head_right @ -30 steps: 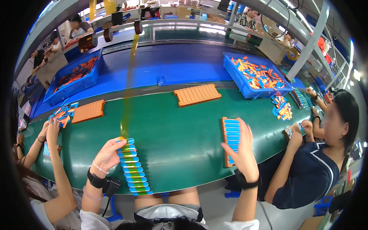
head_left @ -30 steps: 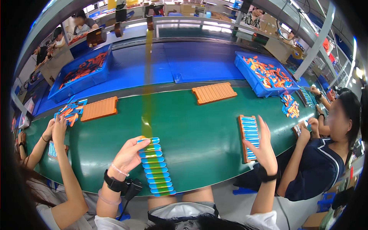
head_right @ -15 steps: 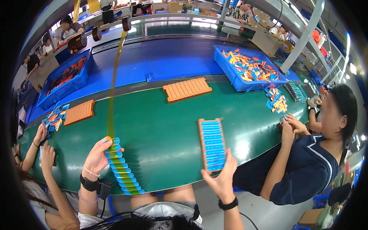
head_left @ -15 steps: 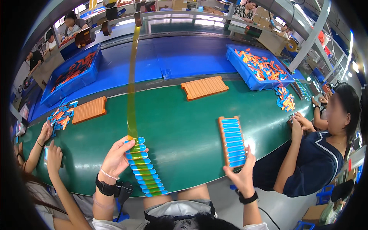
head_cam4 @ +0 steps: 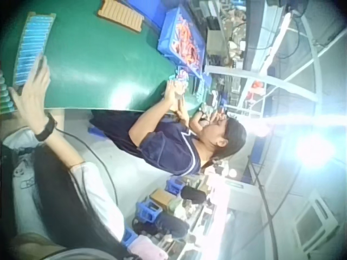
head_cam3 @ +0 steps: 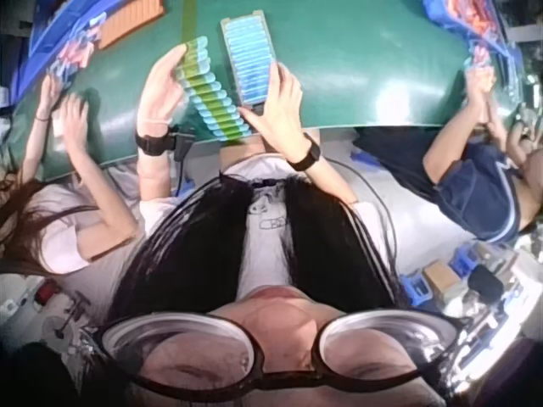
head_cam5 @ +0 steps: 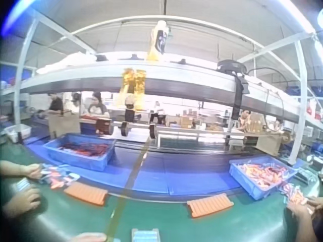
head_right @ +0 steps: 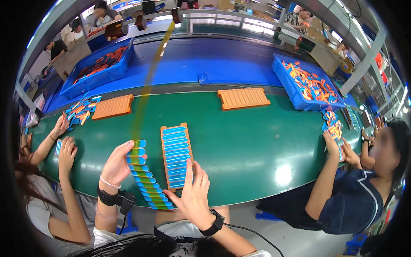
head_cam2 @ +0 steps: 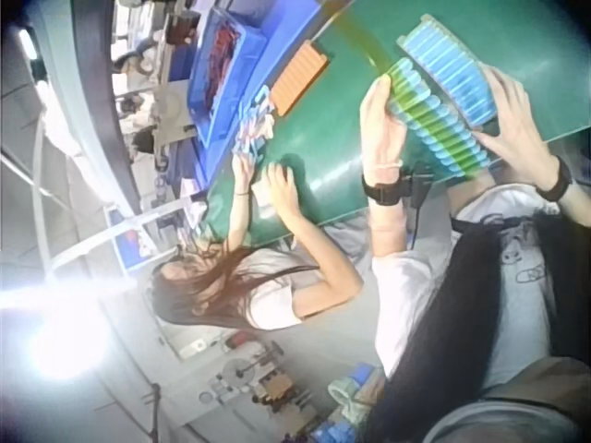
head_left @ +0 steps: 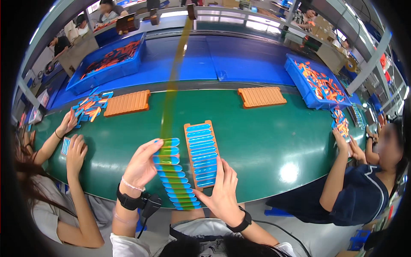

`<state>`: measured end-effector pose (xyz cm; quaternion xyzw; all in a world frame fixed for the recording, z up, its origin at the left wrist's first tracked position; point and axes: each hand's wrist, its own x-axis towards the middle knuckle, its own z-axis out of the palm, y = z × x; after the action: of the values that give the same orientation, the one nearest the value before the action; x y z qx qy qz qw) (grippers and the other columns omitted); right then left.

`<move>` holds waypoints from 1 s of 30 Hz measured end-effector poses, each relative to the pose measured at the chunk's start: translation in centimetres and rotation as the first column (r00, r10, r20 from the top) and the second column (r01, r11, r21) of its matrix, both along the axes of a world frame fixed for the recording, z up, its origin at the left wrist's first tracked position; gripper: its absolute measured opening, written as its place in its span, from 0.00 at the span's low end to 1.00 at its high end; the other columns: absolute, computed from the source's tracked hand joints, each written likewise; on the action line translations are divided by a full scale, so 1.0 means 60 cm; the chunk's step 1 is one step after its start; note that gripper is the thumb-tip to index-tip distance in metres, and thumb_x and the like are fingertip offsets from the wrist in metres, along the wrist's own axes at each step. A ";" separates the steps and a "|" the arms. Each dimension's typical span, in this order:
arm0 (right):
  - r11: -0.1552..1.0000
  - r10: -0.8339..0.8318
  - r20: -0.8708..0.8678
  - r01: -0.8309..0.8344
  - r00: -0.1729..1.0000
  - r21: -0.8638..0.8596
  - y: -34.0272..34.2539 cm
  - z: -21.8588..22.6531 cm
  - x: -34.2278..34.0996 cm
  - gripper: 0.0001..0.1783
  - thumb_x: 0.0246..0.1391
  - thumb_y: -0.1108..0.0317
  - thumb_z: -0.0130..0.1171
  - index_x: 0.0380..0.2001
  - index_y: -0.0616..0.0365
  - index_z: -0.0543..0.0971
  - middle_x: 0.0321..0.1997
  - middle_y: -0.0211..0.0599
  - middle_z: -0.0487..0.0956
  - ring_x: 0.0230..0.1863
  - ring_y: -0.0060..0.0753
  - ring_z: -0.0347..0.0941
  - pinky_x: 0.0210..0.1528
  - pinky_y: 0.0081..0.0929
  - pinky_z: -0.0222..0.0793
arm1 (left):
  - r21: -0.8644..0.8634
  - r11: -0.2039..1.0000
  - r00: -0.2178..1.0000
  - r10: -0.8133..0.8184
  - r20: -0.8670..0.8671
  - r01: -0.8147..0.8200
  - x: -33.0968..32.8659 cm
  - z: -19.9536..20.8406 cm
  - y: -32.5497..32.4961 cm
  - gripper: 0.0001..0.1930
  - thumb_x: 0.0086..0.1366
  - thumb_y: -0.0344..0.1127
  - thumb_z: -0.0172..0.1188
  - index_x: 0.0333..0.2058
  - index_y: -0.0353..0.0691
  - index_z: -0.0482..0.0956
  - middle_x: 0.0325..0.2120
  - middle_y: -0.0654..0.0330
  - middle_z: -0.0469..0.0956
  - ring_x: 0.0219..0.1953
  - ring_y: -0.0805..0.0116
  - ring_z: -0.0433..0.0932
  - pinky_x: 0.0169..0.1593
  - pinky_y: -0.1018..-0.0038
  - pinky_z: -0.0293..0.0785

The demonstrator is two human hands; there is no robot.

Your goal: Assembling blue popsicle-stick-like components into a rectangular wooden or plastic tray at a factory assembly line.

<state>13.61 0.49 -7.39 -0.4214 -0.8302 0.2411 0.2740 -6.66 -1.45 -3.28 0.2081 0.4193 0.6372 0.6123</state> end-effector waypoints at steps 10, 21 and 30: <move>0.702 0.112 -0.573 -0.472 0.812 -0.533 0.119 0.131 -0.027 0.14 0.53 0.62 0.51 0.34 0.63 0.70 0.30 0.31 0.73 0.30 0.15 0.66 0.32 0.16 0.64 | 0.238 0.971 0.928 0.063 -0.368 0.029 0.061 0.043 0.036 0.04 0.59 0.30 0.52 0.27 0.38 0.70 0.23 0.69 0.70 0.26 0.86 0.66 0.29 0.87 0.62; 0.672 0.073 -0.692 -0.548 0.718 -0.498 0.065 0.084 0.045 0.05 0.51 0.71 0.53 0.28 0.61 0.70 0.30 0.26 0.73 0.33 0.11 0.65 0.35 0.14 0.64 | 0.216 0.976 0.890 0.066 -0.452 0.037 0.144 0.004 -0.037 0.04 0.57 0.29 0.54 0.28 0.35 0.70 0.27 0.68 0.68 0.30 0.83 0.64 0.33 0.85 0.62; 0.494 0.017 -0.531 -0.469 0.847 -0.732 -0.042 -0.030 0.138 0.04 0.51 0.73 0.53 0.26 0.61 0.70 0.30 0.26 0.71 0.31 0.12 0.65 0.33 0.12 0.62 | -0.004 0.970 0.828 -0.210 -0.520 0.243 0.201 -0.088 -0.140 0.02 0.56 0.23 0.52 0.28 0.30 0.70 0.27 0.61 0.67 0.31 0.78 0.67 0.32 0.81 0.65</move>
<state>21.88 -2.02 -9.20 -0.3044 -0.5719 0.7390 0.1850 5.39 -9.86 -8.53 0.4386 0.5205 0.4933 0.5416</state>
